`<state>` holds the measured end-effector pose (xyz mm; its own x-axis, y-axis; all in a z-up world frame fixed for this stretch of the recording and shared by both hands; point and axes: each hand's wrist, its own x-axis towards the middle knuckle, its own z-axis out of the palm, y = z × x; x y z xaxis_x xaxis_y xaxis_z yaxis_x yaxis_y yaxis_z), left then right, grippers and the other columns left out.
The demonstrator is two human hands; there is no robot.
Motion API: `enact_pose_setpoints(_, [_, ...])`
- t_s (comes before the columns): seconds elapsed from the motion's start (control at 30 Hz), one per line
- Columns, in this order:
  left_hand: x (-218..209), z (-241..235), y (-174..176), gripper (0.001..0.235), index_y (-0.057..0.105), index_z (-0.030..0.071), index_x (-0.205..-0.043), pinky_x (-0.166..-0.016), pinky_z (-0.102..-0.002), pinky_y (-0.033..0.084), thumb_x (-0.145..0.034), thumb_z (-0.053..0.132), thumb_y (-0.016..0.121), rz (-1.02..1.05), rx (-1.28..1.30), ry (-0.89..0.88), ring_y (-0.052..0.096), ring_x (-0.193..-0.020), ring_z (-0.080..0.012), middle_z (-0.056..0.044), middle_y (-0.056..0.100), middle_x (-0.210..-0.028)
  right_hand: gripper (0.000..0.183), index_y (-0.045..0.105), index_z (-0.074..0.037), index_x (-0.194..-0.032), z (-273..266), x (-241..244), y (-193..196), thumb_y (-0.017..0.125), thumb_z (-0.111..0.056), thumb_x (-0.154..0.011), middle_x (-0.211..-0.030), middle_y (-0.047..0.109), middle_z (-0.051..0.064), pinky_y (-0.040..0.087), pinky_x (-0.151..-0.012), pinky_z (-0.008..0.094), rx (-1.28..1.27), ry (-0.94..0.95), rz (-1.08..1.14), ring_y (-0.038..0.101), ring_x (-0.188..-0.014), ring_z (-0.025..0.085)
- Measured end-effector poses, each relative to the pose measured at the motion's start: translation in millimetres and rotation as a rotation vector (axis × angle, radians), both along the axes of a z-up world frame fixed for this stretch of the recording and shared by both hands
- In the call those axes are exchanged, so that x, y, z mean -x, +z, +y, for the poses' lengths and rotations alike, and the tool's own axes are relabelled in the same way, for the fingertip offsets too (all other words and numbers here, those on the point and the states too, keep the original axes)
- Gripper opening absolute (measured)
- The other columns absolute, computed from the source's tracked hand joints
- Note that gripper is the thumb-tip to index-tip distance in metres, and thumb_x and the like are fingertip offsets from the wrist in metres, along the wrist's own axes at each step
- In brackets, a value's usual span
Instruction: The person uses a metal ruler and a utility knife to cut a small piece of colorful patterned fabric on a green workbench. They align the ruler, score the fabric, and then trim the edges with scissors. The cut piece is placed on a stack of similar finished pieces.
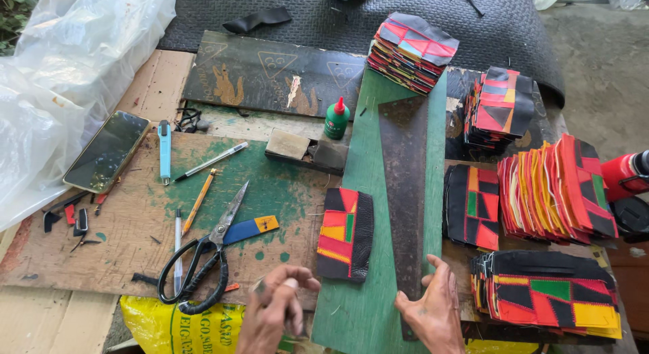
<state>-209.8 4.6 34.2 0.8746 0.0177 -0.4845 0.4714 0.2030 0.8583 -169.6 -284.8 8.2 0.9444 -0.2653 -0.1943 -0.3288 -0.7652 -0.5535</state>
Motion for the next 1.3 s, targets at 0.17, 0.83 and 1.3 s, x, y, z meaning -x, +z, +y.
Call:
enact_pose_setpoints(0.17, [-27.5,-21.1,1.3,0.029,0.070,0.006,-0.114,-0.074,-0.037,0.059,-0.088,0.019,0.069,-0.086,-0.645,-0.042,0.076,-0.083,-0.0213,-0.012,0.080,-0.096,0.097,0.042,-0.005,-0.140,-5.6,-2.3,-6.5,0.092,-0.022,-0.058,-0.103,0.056,0.016,0.049,-0.094,0.042,-0.026,-0.008,0.026,0.058,-0.103,0.030])
enact_pose_setpoints(0.83, [-38.0,-57.0,19.1,0.033,0.070,0.008,-0.120,-0.071,-0.032,0.060,-0.090,0.022,0.068,-0.179,-0.579,-0.061,0.076,-0.079,-0.0138,-0.010,0.079,-0.095,0.100,0.042,-0.009,-0.141,-6.8,-1.0,-11.7,0.094,-0.021,-0.056,-0.093,0.055,0.010,0.050,-0.088,0.042,-0.105,-0.068,0.065,0.060,-0.092,0.025])
enact_pose_setpoints(1.3, [-15.6,-99.5,-20.9,0.035,0.069,0.003,-0.112,-0.069,-0.022,0.051,-0.082,0.014,0.082,-0.055,-0.116,-0.270,0.061,-0.074,-0.0028,0.005,0.068,-0.077,0.048,0.062,-0.004,-0.124,4.7,7.3,-20.6,0.078,0.000,-0.079,-0.091,0.054,0.001,0.048,-0.076,0.026,-0.878,-0.206,-0.134,0.054,-0.083,0.011])
